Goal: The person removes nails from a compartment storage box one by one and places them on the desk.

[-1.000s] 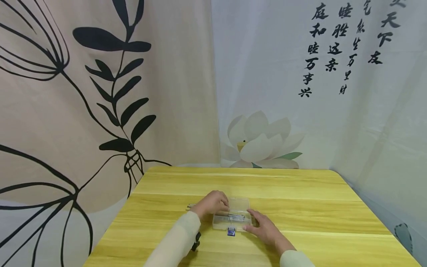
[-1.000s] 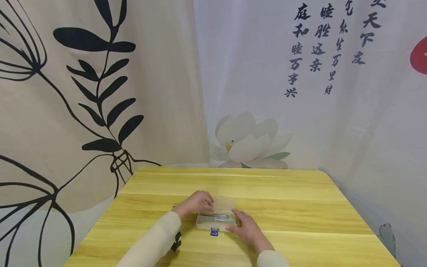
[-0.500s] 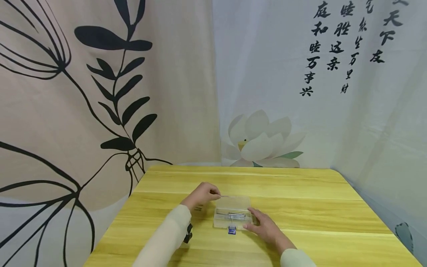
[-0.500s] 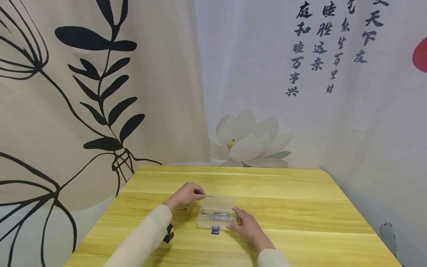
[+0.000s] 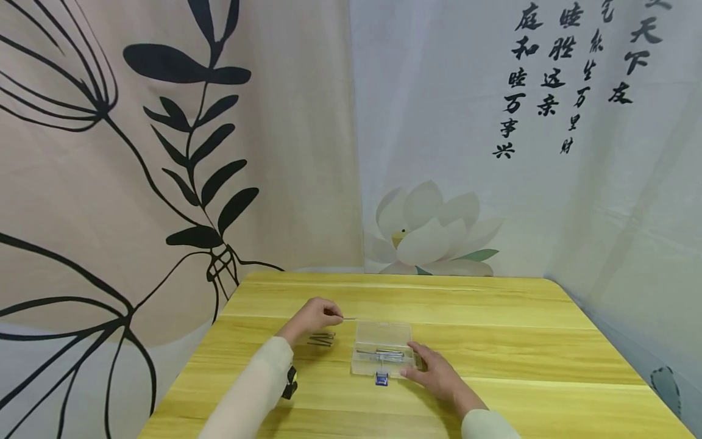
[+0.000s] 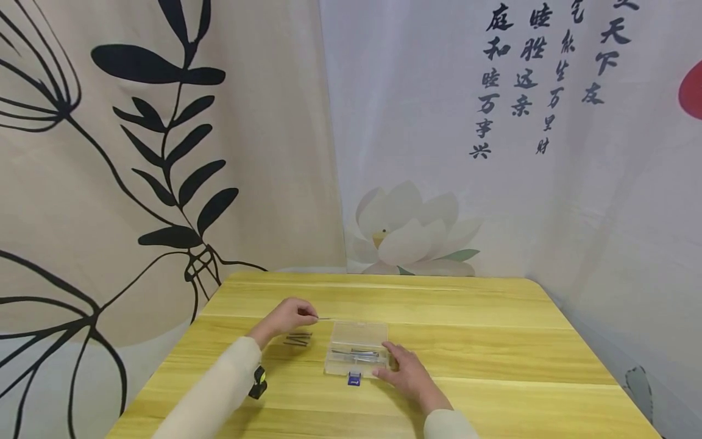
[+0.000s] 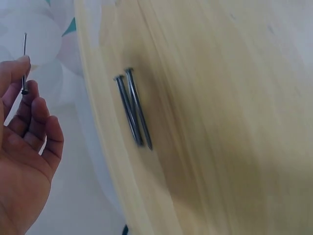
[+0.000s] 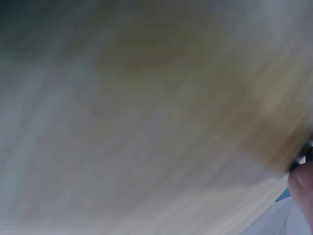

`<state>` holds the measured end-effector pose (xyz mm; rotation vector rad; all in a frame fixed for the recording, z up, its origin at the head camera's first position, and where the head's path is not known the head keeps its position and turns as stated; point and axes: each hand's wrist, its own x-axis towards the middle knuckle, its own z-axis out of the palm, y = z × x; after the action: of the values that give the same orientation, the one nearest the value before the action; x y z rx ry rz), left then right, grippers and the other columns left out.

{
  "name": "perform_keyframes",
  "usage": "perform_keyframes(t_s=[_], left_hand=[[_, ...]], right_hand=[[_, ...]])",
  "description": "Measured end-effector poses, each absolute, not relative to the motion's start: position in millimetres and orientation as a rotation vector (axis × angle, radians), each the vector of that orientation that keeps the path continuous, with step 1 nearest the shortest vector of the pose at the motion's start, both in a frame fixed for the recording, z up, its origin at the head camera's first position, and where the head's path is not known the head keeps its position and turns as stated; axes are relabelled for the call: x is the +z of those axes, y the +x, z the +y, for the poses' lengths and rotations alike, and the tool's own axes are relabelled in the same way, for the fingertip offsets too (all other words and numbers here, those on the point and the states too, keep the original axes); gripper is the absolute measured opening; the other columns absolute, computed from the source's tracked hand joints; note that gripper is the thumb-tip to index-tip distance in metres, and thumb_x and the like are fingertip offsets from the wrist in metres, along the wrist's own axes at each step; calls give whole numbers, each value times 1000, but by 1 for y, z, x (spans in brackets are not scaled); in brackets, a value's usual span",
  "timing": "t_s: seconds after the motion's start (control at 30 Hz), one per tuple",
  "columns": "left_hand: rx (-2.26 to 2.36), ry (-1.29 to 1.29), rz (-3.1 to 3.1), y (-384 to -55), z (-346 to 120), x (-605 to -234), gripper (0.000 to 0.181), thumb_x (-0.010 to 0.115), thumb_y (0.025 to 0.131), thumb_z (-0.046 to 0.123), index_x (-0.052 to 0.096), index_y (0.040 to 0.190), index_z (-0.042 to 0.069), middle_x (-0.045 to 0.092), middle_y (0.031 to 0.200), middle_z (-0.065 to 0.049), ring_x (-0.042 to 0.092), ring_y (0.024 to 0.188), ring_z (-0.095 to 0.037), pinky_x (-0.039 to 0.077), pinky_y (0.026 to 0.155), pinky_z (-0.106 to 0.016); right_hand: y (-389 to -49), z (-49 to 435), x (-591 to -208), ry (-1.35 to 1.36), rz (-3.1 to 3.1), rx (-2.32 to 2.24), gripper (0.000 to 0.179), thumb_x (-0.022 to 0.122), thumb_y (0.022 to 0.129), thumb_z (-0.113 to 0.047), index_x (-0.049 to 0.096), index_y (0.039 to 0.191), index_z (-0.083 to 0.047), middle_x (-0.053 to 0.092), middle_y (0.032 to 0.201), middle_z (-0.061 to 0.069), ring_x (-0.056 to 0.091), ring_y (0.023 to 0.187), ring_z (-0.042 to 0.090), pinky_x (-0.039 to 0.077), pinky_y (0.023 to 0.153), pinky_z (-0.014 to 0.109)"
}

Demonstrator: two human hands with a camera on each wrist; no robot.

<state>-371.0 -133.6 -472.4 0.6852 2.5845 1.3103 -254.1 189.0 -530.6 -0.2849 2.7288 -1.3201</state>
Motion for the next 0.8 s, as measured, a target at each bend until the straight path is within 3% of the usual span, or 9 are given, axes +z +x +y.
perform_keyframes(t_s=[0.23, 0.43, 0.6, 0.8], left_hand=[[1259, 657, 2638, -368, -157, -476, 16, 68, 96, 19, 74, 100, 5, 67, 92, 1, 61, 86, -29, 50, 70, -36], [1263, 635, 2644, -365, -173, -484, 16, 69, 95, 18, 74, 99, 3, 67, 92, 1, 58, 82, -20, 50, 72, -39], [1279, 588, 2624, -361, -182, -488, 15, 69, 95, 17, 74, 97, 4, 67, 91, 0, 59, 82, -23, 50, 71, -41], [1276, 585, 2630, -357, -189, -494, 11, 70, 94, 16, 74, 94, 6, 66, 88, -2, 57, 80, -22, 46, 66, -33]], right_hand=[[-255, 189, -531, -278, 2732, -1304, 71, 71, 92, -40, 43, 150, -11, 35, 152, 28, 28, 138, 52, 23, 107, 69], [-255, 188, -531, -270, 2732, -1303, 71, 71, 92, -40, 43, 150, -11, 35, 151, 28, 28, 138, 52, 23, 106, 69], [-256, 188, -531, -270, 2739, -1292, 71, 71, 92, -40, 43, 150, -11, 36, 151, 28, 29, 138, 52, 23, 106, 69], [-256, 188, -532, -276, 2755, -1268, 72, 70, 91, -42, 43, 150, -12, 37, 151, 27, 30, 138, 51, 24, 106, 68]])
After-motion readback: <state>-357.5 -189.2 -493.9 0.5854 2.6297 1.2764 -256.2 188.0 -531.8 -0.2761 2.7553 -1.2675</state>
